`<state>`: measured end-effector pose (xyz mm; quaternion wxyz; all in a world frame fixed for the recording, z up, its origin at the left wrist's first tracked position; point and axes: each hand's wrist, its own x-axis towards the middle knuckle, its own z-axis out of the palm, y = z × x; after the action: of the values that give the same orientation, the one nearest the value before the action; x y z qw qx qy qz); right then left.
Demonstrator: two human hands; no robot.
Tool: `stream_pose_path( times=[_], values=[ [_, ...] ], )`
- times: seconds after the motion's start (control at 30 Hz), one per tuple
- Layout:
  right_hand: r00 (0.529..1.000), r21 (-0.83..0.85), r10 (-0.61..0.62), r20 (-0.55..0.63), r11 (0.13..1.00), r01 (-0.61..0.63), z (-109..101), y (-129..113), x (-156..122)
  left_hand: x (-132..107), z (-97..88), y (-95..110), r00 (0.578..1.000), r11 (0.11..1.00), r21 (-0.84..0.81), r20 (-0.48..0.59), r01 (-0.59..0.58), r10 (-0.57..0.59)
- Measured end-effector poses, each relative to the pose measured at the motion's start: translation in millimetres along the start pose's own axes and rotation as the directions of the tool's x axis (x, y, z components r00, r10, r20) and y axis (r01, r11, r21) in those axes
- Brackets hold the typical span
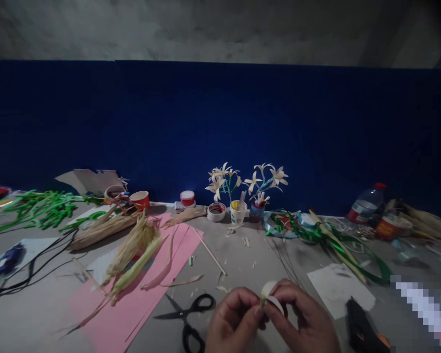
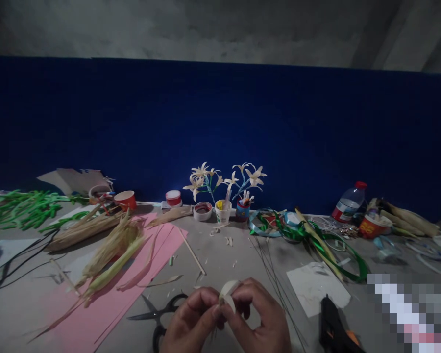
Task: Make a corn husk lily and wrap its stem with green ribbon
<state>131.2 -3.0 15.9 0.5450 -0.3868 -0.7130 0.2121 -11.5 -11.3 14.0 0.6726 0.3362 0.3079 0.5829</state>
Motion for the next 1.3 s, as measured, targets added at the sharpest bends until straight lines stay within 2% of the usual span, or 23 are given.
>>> stream_pose_path(
  times=[0.17, 0.43, 0.63, 0.77, 0.93, 1.1, 1.2, 1.3],
  values=[
    [0.999, 0.051, 0.034, 0.012, 0.998, -0.035, 0, 0, 1, -2, 2.3, 3, 1.0, 1.0, 0.027, 0.023, -0.013, 0.013],
    [1.0, 0.0, 0.025, -0.003, 1.0, -0.025, -2, -6, 3, -3, 0.6, 4, 0.999, 0.999, 0.026, 0.033, 0.034, -0.035],
    [0.997, 0.095, 0.075, 0.024, 0.993, -0.077, -3, -5, 1, -1, -1.9, 0, 0.998, 0.999, 0.009, 0.037, 0.042, -0.042],
    [0.994, 0.114, 0.109, -0.012, 0.988, -0.107, -1, -5, 0, -1, -1.1, -1, 0.997, 0.998, -0.016, 0.048, 0.055, -0.054],
    [0.998, 0.065, 0.069, -0.004, 0.996, -0.068, -2, -5, 1, 1, -2.1, -3, 0.994, 0.996, -0.04, 0.074, 0.086, -0.083],
    [0.998, 0.145, 0.061, -0.003, 0.988, -0.06, 0, -7, -1, 2, -2.9, -4, 0.994, 0.996, -0.029, 0.08, 0.079, -0.077],
    [0.998, 0.088, 0.021, -0.055, 0.996, -0.016, 2, -13, -2, 0, -2.0, -2, 0.996, 0.998, -0.011, 0.062, 0.061, -0.061],
    [0.999, 0.016, -0.007, -0.053, 1.0, 0.008, 3, -17, -1, -1, -0.7, -1, 0.999, 0.999, 0.008, 0.037, 0.038, -0.038]
  ],
)
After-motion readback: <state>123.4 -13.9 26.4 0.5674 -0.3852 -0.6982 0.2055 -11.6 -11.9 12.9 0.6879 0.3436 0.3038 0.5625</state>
